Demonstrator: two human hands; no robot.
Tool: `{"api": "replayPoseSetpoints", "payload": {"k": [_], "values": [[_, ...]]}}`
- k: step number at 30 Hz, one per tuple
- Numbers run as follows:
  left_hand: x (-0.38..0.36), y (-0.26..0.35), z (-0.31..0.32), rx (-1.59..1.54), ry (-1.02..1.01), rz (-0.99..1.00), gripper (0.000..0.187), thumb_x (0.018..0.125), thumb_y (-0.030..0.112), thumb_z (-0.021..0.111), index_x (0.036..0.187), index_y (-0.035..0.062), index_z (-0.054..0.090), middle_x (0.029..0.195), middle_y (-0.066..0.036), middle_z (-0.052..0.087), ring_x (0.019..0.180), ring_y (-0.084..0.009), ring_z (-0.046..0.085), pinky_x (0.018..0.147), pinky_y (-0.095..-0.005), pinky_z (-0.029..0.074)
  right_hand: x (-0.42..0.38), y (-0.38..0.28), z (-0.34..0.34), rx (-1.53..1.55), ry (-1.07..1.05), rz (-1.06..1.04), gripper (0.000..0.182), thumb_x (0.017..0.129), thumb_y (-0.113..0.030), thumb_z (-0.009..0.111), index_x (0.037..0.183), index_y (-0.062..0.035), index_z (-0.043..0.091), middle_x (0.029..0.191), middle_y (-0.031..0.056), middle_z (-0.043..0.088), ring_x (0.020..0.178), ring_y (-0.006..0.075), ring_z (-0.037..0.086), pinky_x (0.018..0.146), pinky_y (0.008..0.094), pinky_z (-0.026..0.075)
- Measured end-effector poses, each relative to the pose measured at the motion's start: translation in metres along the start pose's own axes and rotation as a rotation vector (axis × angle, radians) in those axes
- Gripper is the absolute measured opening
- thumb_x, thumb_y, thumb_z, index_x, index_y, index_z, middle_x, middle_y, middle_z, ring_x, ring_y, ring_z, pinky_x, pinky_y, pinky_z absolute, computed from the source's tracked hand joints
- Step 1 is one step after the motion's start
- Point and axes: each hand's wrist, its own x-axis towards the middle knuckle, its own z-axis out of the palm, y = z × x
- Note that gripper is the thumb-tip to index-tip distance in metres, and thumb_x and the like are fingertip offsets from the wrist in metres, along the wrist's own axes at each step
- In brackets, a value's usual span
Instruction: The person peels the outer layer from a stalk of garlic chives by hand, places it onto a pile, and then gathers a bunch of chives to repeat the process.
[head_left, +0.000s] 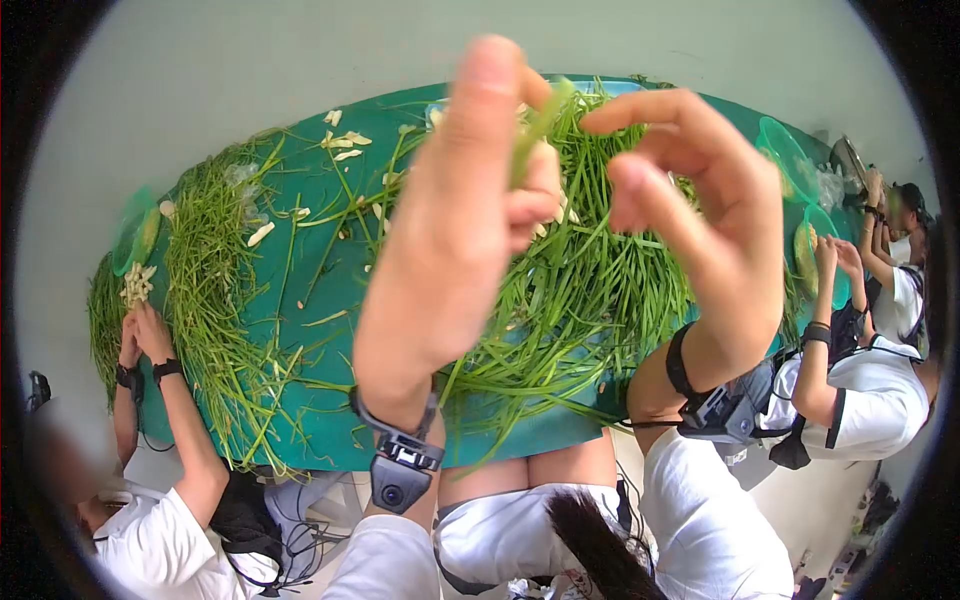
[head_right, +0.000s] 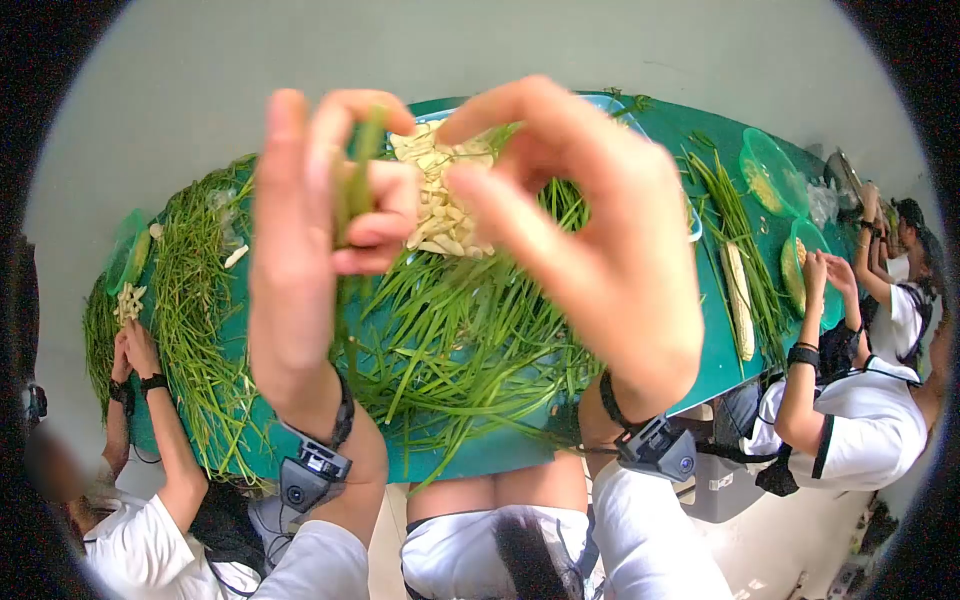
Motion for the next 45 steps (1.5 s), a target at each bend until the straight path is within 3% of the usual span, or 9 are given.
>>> {"api": "replayPoseSetpoints", "payload": {"k": [9,19,21,24,34,36,37,40,45], "values": [[-0.003,0.004,0.012,-0.092,-0.133,-0.036,0.073,0.085,0.07,0.016,0.104,0.0062,0.045,0.074,0.002,0.046,0.054,-0.0024,0.031,0.047,-0.0178,0.018,-0.004,-0.003,0.011,0.143,0.013,-0.054,0.014,0.085,-0.005,0.057,0.094,0.0047,0.054,0.069,0.0022,0.056,0.057,0.0057,0.05,0.053,0.0172,0.038],[-0.006,0.006,0.012,-0.137,-0.14,-0.086,0.073,0.086,0.069,0.017,0.105,0.0048,0.044,0.072,0.001,0.044,0.054,-0.0028,0.036,0.046,-0.0189,0.02,-0.006,-0.003,0.012,0.127,-0.028,-0.079,0.012,0.083,-0.002,0.059,0.091,0.0046,0.054,0.067,0.0025,0.055,0.053,0.0057,0.049,0.053,0.0181,0.037],[-0.008,0.001,0.015,-0.356,-0.121,-0.045,0.061,0.092,0.062,0.025,0.089,0.0037,0.046,0.076,-0.001,0.046,0.068,-0.0095,0.046,0.062,-0.0232,0.038,-0.006,-0.003,0.012,0.132,-0.023,-0.077,0.012,0.082,-0.002,0.059,0.091,0.0048,0.055,0.068,0.0025,0.055,0.054,0.0057,0.049,0.053,0.0178,0.036],[-0.009,-0.002,0.007,-0.212,-0.208,-0.014,0.059,0.092,0.06,0.025,0.092,0.0036,0.044,0.075,-0.002,0.045,0.067,-0.01,0.043,0.06,-0.0244,0.036,-0.006,-0.009,0.015,0.195,0.021,-0.046,0.014,0.08,-0.001,0.06,0.091,0.0055,0.055,0.069,0.0026,0.056,0.054,0.0058,0.05,0.053,0.0174,0.036],[-0.01,-0.003,0.012,-0.335,-0.214,0.066,0.057,0.093,0.056,0.03,0.096,0.0006,0.045,0.075,-0.005,0.048,0.066,-0.011,0.045,0.06,-0.0241,0.037,-0.009,-0.018,0.011,0.261,0.059,-0.056,0.015,0.081,-0.005,0.059,0.092,0.0059,0.055,0.071,0.0031,0.057,0.052,0.0041,0.046,0.048,0.0155,0.033],[-0.007,0.0,0.011,-0.083,-0.226,0.091,0.064,0.09,0.062,0.025,0.106,0.0032,0.045,0.069,0.002,0.043,0.053,-0.0024,0.034,0.046,-0.0185,0.02,-0.009,-0.013,0.006,0.254,0.08,-0.097,0.014,0.082,-0.004,0.058,0.091,0.0055,0.054,0.071,0.003,0.057,0.052,0.0034,0.045,0.048,0.015,0.032],[-0.005,-0.007,0.011,-0.118,-0.235,0.259,0.047,0.094,0.046,0.036,0.103,0.0015,0.047,0.065,0.004,0.041,0.053,-0.0016,0.032,0.047,-0.018,0.021,-0.009,-0.012,0.004,0.245,0.103,-0.14,0.012,0.083,-0.003,0.057,0.091,0.0051,0.054,0.071,0.0029,0.057,0.052,0.0027,0.043,0.047,0.0146,0.03],[-0.007,-0.004,0.006,-0.026,-0.28,0.275,0.033,0.094,0.032,0.042,0.099,0.0006,0.049,0.061,0.005,0.04,0.053,-0.0016,0.032,0.047,-0.0179,0.023,-0.01,-0.01,0.006,0.228,0.164,-0.136,0.009,0.085,-0.002,0.055,0.092,0.0045,0.055,0.069,0.0019,0.056,0.052,0.0016,0.042,0.047,0.014,0.029],[-0.01,-0.002,0.0,0.075,-0.26,0.27,0.027,0.094,0.024,0.044,0.1,-0.0015,0.053,0.059,0.004,0.043,0.053,-0.0023,0.034,0.049,-0.0182,0.025,-0.009,-0.012,0.011,0.119,0.281,-0.197,0.007,0.086,0.001,0.054,0.092,0.0041,0.055,0.067,0.0002,0.054,0.051,0.001,0.041,0.046,0.0143,0.028]]}}
